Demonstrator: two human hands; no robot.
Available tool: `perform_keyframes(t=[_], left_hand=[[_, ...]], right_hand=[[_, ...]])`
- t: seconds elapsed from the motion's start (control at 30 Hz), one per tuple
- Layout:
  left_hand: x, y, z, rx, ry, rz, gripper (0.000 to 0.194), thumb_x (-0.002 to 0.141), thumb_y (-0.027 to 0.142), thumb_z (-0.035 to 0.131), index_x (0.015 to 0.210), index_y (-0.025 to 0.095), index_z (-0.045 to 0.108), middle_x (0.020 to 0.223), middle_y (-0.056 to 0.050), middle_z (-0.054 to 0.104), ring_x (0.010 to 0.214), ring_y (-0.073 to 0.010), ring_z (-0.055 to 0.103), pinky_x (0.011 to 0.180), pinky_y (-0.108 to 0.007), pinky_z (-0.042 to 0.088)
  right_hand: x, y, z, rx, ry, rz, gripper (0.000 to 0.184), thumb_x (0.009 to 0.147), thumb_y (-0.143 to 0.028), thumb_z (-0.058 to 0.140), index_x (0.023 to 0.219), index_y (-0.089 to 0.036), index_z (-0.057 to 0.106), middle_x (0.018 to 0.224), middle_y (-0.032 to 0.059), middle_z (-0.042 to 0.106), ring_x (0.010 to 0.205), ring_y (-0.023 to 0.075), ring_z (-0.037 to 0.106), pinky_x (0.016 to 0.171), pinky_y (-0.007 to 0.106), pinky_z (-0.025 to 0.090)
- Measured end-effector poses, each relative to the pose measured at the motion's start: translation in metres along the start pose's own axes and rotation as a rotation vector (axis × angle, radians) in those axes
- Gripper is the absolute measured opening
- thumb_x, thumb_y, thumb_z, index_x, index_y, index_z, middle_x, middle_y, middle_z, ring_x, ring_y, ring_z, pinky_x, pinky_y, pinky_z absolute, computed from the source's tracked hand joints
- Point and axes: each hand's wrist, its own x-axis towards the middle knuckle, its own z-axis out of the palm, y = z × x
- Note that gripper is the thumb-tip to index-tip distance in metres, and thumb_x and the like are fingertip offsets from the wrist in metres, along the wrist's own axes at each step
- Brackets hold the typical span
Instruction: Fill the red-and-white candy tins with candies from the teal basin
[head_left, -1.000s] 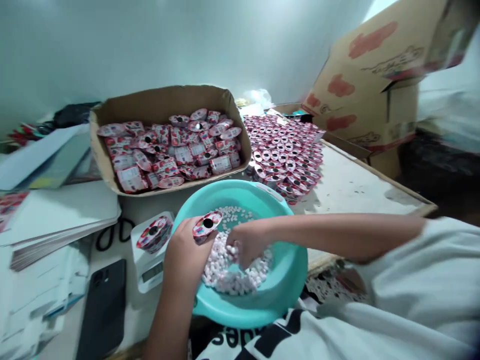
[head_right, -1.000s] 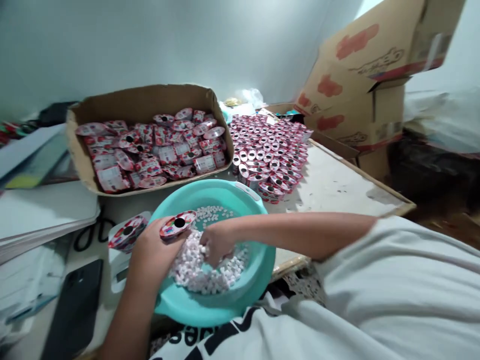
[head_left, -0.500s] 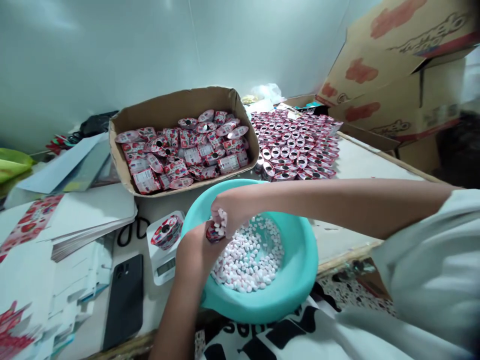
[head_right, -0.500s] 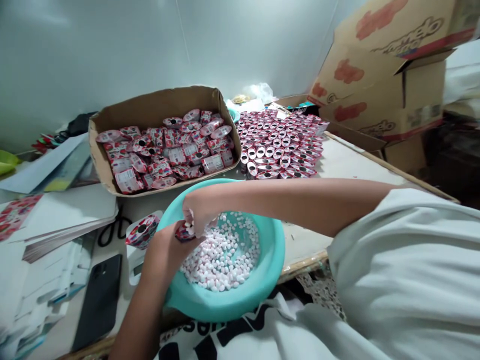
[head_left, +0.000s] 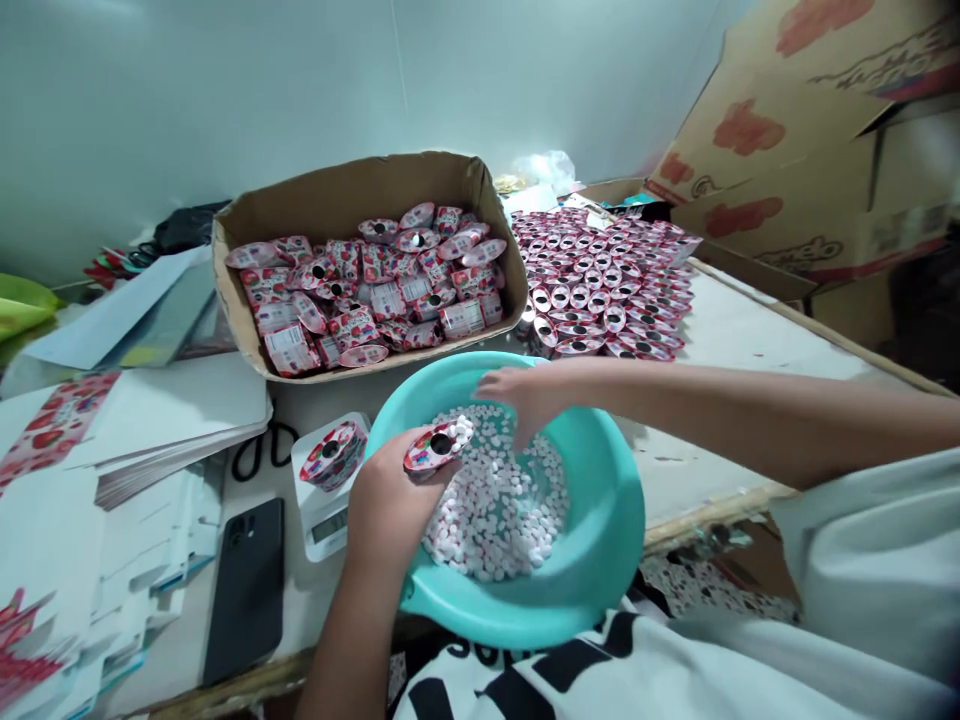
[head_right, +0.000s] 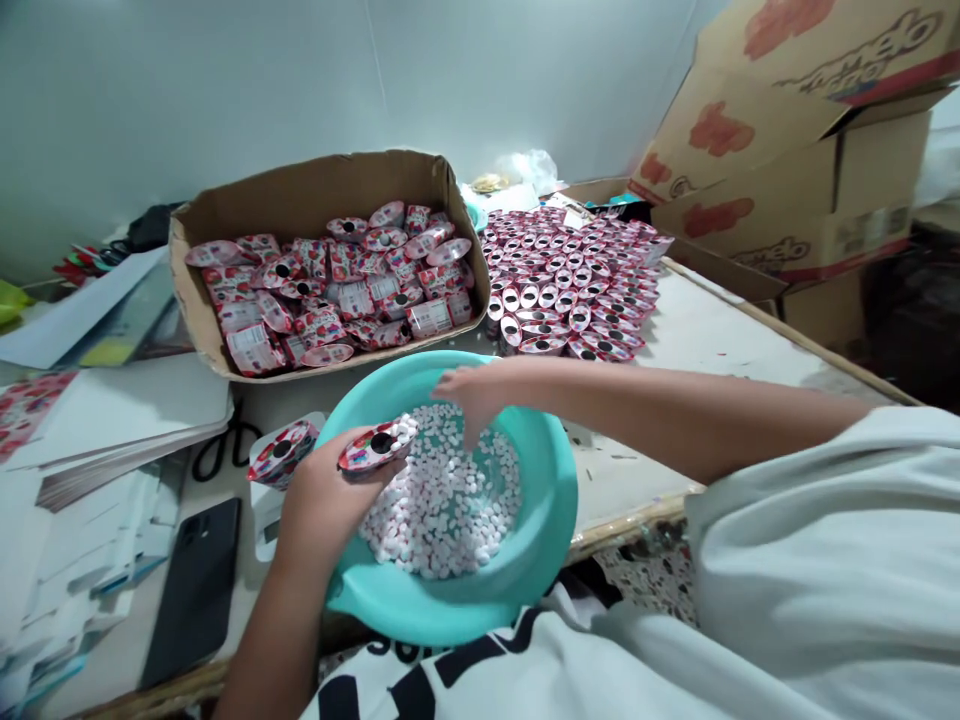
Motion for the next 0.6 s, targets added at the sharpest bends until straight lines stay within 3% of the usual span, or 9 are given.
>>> perform_keyframes(t=[0.07, 0.13, 0.23, 0.33, 0.43, 0.6], left_hand=[[0.000, 0.003, -0.001, -0.023, 0.015, -0.024, 0.034, 0.077, 0.040, 0.074, 0.109, 0.029, 0.072, 0.108, -0.001, 0.076, 0.102, -0.0242, 0.069, 0.086, -0.032, 0.051], [-0.001, 0.005, -0.001, -0.019, 0.037, -0.056, 0.033, 0.078, 0.040, 0.074, 0.108, 0.028, 0.073, 0.107, -0.002, 0.076, 0.102, -0.0242, 0.069, 0.085, -0.031, 0.051], [-0.002, 0.007, -0.001, 0.000, 0.077, -0.074, 0.032, 0.078, 0.040, 0.074, 0.108, 0.029, 0.073, 0.106, -0.001, 0.077, 0.101, -0.0233, 0.070, 0.084, -0.029, 0.050], [-0.002, 0.010, -0.002, 0.064, 0.039, -0.096, 0.032, 0.078, 0.038, 0.074, 0.109, 0.030, 0.073, 0.104, 0.000, 0.077, 0.098, -0.0234, 0.070, 0.080, -0.029, 0.048], [-0.002, 0.014, -0.005, 0.109, -0.012, -0.105, 0.030, 0.078, 0.037, 0.074, 0.108, 0.030, 0.073, 0.104, -0.001, 0.077, 0.097, -0.0237, 0.070, 0.078, -0.030, 0.047], [-0.001, 0.016, -0.006, 0.127, -0.018, -0.108, 0.030, 0.079, 0.036, 0.073, 0.109, 0.031, 0.073, 0.103, 0.000, 0.077, 0.095, -0.0232, 0.070, 0.075, -0.029, 0.045]], right_hand=[[0.014, -0.002, 0.033, 0.010, -0.126, -0.058, 0.118, 0.048, -0.029, 0.093, 0.152, -0.014, 0.041, 0.155, 0.0206, 0.039, 0.137, 0.0381, 0.042, 0.105, 0.039, 0.042], [0.024, -0.010, 0.064, 0.018, -0.205, -0.166, 0.138, 0.045, -0.042, 0.093, 0.159, -0.011, 0.022, 0.163, 0.0239, 0.019, 0.147, 0.0445, 0.022, 0.116, 0.049, 0.031], [0.022, -0.022, 0.094, 0.019, -0.222, -0.383, 0.138, 0.045, -0.047, 0.092, 0.158, -0.009, 0.022, 0.164, 0.0250, 0.014, 0.149, 0.0483, 0.006, 0.120, 0.059, 0.015], [0.002, -0.027, 0.104, 0.029, -0.245, -0.586, 0.120, 0.051, -0.038, 0.088, 0.155, -0.013, 0.033, 0.162, 0.0229, 0.022, 0.148, 0.0476, 0.015, 0.119, 0.058, 0.022], [-0.020, -0.031, 0.101, 0.070, -0.257, -0.699, 0.095, 0.060, -0.023, 0.077, 0.149, -0.014, 0.045, 0.155, 0.0201, 0.038, 0.143, 0.0418, 0.034, 0.115, 0.050, 0.035], [-0.031, -0.042, 0.090, 0.072, -0.482, -0.546, 0.080, 0.062, -0.013, 0.068, 0.141, -0.024, 0.055, 0.128, 0.0104, 0.064, 0.110, 0.0300, 0.062, 0.089, 0.037, 0.052]])
